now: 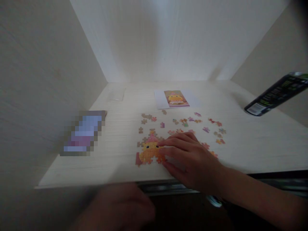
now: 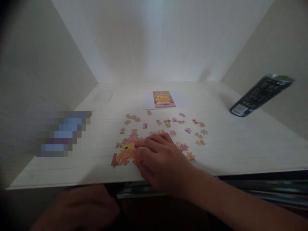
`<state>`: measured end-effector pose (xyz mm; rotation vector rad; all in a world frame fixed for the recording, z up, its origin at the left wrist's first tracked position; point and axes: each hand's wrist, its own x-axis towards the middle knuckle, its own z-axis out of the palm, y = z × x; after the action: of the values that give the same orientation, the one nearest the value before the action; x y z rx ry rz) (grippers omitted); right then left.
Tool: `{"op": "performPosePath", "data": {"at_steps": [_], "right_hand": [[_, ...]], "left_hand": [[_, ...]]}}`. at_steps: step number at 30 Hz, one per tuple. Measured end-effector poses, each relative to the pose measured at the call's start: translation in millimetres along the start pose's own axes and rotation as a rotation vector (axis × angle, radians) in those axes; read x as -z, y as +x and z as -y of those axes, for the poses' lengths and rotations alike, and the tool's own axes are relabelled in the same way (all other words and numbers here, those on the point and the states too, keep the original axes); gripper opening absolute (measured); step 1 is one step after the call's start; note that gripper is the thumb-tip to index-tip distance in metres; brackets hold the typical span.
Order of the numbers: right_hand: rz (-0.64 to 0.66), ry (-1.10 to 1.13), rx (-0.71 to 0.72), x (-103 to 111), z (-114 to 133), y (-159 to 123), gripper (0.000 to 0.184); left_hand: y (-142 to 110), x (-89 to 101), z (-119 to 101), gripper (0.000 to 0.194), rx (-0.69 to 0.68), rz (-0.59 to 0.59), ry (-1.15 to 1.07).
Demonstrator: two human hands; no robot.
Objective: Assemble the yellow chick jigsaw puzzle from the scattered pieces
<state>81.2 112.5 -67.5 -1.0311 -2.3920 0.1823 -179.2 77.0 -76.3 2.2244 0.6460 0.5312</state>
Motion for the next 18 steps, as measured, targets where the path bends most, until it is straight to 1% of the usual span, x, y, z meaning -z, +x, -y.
{"op": "performPosePath", "data": {"at_steps": [1, 2, 3, 4, 6, 8, 10, 14, 18], "right_hand": [[0.006, -0.005, -0.002, -0.1, -0.4, -1.3, 0.019], [0.013, -0.004, -0.003, -0.8, -0.5, -2.3, 0.018], [0.017, 0.001, 0.000, -2.1, -0.5, -3.1, 0.018], [0.018, 0.009, 0.007, -3.7, -0.4, -3.6, 0.018], [0.010, 0.019, 0.022, -7.0, -0.2, -4.1, 0.017], [-0.002, 0.023, 0.029, -9.3, -0.3, -4.3, 0.017], [-0.014, 0.032, 0.033, -10.1, -0.7, -4.5, 0.018], [-0.040, 0.046, 0.030, -8.5, -1.1, -5.1, 0.017], [-0.068, 0.051, 0.039, -5.9, -1.3, -5.3, 0.016]], "left_hand": [[-1.5, 13.3, 3.7, 0.023, 0.042, -0.104, 0.062], [-1.3, 24.0, 7.2, 0.025, 0.082, -0.240, 0.157], [0.7, 31.8, 10.2, 0.020, 0.089, -0.352, 0.332], [4.2, 36.5, 12.5, 0.017, 0.096, -0.383, 0.404], [13.5, 38.5, 15.0, 0.015, 0.083, -0.374, 0.449], [22.3, 35.5, 15.3, 0.015, 0.073, -0.331, 0.410], [27.7, 32.6, 15.0, 0.013, 0.071, -0.318, 0.383], [28.6, 32.6, 16.5, 0.014, 0.077, -0.291, 0.321], [24.8, 34.0, 19.0, 0.015, 0.083, -0.305, 0.272]]}}
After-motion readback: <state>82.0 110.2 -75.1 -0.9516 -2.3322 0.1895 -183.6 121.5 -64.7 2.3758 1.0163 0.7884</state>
